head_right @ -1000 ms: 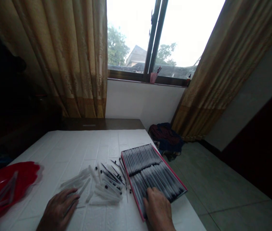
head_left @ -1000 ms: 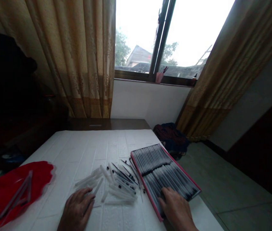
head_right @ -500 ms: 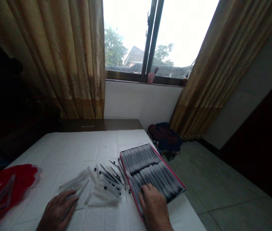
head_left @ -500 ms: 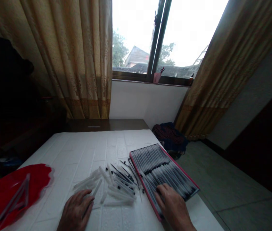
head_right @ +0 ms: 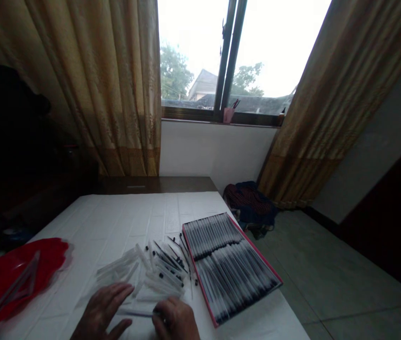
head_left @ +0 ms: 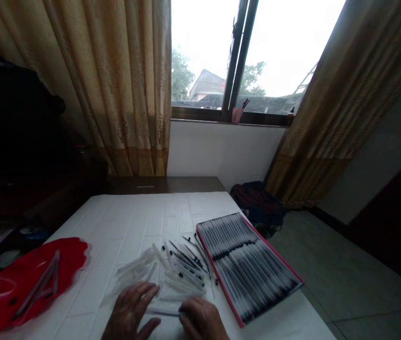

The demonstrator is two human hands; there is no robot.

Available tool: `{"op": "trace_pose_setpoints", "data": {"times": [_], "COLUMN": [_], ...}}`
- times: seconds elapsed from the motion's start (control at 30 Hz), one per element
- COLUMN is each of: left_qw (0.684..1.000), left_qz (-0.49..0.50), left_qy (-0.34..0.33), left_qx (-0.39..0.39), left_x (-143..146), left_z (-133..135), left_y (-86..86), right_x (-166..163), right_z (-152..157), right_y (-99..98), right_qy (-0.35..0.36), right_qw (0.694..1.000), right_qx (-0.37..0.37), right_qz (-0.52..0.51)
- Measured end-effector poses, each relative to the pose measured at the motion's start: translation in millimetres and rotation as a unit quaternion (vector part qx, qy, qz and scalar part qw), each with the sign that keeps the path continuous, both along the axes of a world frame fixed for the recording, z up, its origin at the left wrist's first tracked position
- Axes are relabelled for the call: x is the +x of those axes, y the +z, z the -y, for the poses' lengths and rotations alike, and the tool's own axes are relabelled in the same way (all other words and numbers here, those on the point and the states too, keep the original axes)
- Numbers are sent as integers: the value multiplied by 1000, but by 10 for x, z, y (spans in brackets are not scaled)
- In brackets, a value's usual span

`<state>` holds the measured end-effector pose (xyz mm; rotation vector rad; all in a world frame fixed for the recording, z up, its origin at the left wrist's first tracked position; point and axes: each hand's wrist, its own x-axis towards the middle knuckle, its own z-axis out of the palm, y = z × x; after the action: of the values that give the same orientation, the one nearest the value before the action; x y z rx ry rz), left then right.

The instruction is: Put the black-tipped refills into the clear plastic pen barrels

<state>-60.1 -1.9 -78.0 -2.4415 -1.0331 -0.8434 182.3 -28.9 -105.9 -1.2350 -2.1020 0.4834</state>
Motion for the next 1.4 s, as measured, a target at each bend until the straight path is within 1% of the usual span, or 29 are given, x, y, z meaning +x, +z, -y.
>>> {"op": "trace_pose_setpoints", "data": {"times": [0.07,0.13,0.17,0.2,0.3,0.37,0.43,0.57,0.73,0.87,1.0,1.1,1.27,1.4], "left_qw": [999,997,997,997,995,993,992,993,994,995,995,994,994,994], "left_qz": [-15,4,21,39,93,115,121,114,97,96,91,88,78,76], "left_qy": [-39,-54,-52,-43,-9,5,5,0,-9,-12,-17,-22,-17,-13], "left_qx": [-24,-46,-53,-56,-41,-33,-32,-41,-42,-40,-47,-53,-68,-77], "left_x": [95,154,164,163,118,88,77,99,130,144,151,158,172,161], "left_z": [40,55,55,54,48,51,57,65,63,65,77,84,93,110], "left_y": [6,-25,-47,-68,-111,-119,-118,-109,-88,-65,-57,-55,-30,-36], "right_x": [-29,-27,-16,0,58,85,88,36,-17,-7,17,31,57,75], "right_z": [-30,-64,-82,-100,-145,-165,-178,-207,-233,-219,-194,-172,-135,-128], "right_y": [-36,-35,-25,-12,21,25,13,-20,-18,-41,-65,-43,17,-6], "right_qy": [9,-8,-24,-40,-75,-87,-90,-83,-115,-120,-112,-103,-82,-70], "right_qw": [998,989,978,963,901,871,857,854,860,862,865,866,860,860], "right_qx": [-27,-76,-104,-135,-216,-248,-262,-266,-280,-279,-273,-266,-262,-251], "right_qz": [-55,-129,-177,-229,-368,-415,-435,-439,-411,-406,-407,-411,-431,-439]}}
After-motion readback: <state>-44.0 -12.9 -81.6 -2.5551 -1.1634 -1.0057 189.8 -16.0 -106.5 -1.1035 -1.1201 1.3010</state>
